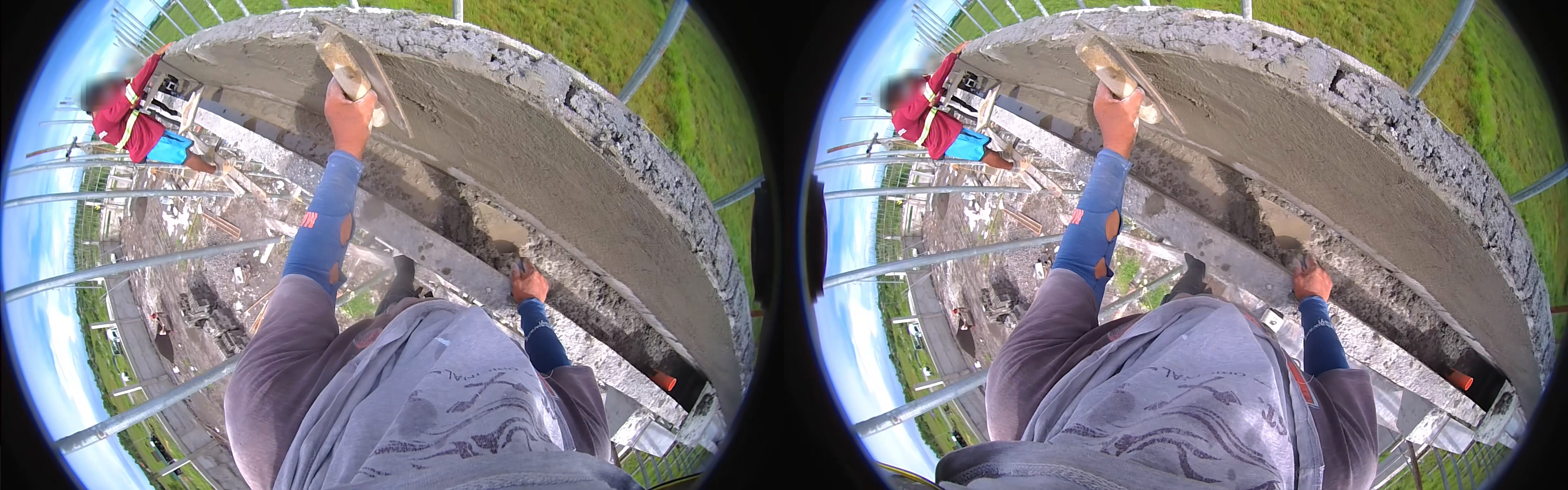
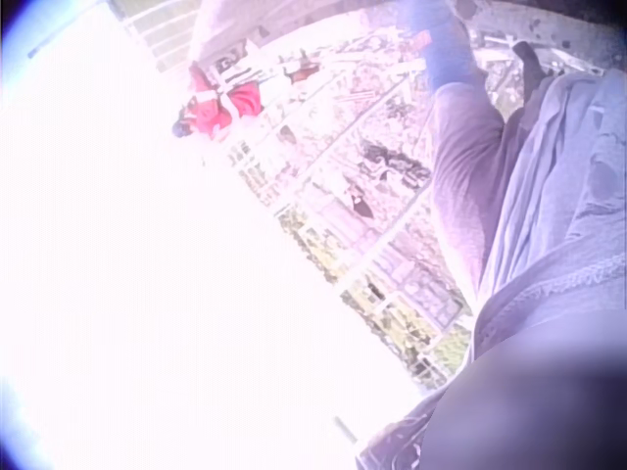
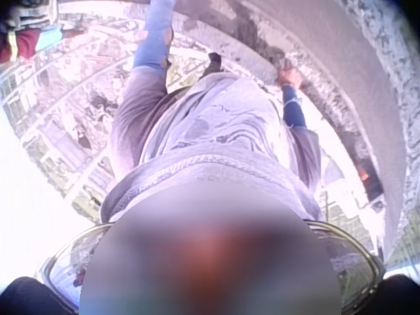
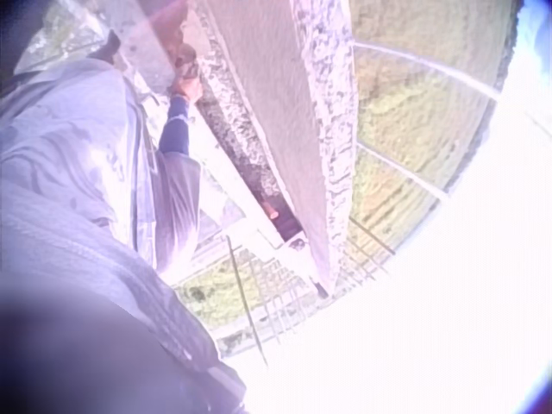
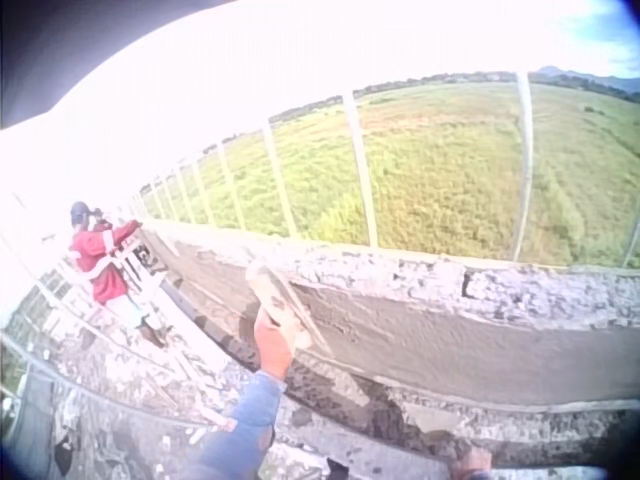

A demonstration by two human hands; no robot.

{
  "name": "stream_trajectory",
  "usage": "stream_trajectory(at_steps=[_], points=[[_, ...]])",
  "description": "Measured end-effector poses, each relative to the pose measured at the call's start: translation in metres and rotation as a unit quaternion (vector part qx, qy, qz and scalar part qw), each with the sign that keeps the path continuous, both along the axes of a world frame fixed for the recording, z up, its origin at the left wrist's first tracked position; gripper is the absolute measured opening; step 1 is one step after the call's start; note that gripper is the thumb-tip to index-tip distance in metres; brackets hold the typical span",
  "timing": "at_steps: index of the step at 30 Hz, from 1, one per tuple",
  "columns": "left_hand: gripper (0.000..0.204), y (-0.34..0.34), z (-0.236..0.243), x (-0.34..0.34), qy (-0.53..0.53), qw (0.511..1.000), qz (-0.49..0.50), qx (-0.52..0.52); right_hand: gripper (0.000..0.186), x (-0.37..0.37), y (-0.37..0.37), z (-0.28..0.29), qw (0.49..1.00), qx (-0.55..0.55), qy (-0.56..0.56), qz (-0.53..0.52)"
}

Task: The person applies wet cement to a curved concrete wall using a trowel and a hawk, then smooths the surface with a wooden float. The worker repeatedly scoops cement, spreads it along the wall, and levels the finish while standing on scaffolding.

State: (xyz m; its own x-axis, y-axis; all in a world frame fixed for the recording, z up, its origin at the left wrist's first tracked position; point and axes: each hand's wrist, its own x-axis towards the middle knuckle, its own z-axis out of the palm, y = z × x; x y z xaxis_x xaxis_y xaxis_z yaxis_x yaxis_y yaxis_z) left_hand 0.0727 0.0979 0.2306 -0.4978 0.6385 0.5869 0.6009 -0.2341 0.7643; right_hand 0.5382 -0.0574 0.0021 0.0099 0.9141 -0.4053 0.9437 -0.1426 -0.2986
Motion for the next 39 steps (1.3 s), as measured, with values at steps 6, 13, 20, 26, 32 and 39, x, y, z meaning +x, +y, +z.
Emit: stream_trajectory(at_steps=[6,13,20,26,32,39], points=[[0.041,-0.003,-0.001,0.057,-0.019,1.000,0.023,0.003,0.054,-0.001,-0.001,0.007,1.000,0.011,0.015,0.005],[0.036,-0.006,-0.001,0.117,0.065,0.994,0.087,0.024,0.050,-0.003,-0.002,0.013,1.000,0.022,0.006,0.015],[0.035,-0.015,-0.012,0.175,0.035,0.995,0.089,0.027,0.044,0.000,-0.005,0.009,0.997,0.057,0.024,0.034],[0.033,-0.028,-0.013,0.224,-0.009,0.999,0.036,-0.005,0.044,-0.001,-0.006,0.011,0.997,0.063,0.027,0.032],[0.036,-0.062,-0.013,0.261,-0.107,0.992,-0.074,-0.001,0.048,-0.001,-0.005,0.010,0.998,0.054,0.002,0.035],[0.033,-0.110,-0.083,0.203,-0.574,0.752,-0.317,0.074,0.048,-0.001,-0.006,0.012,0.998,0.056,0.016,0.015]])
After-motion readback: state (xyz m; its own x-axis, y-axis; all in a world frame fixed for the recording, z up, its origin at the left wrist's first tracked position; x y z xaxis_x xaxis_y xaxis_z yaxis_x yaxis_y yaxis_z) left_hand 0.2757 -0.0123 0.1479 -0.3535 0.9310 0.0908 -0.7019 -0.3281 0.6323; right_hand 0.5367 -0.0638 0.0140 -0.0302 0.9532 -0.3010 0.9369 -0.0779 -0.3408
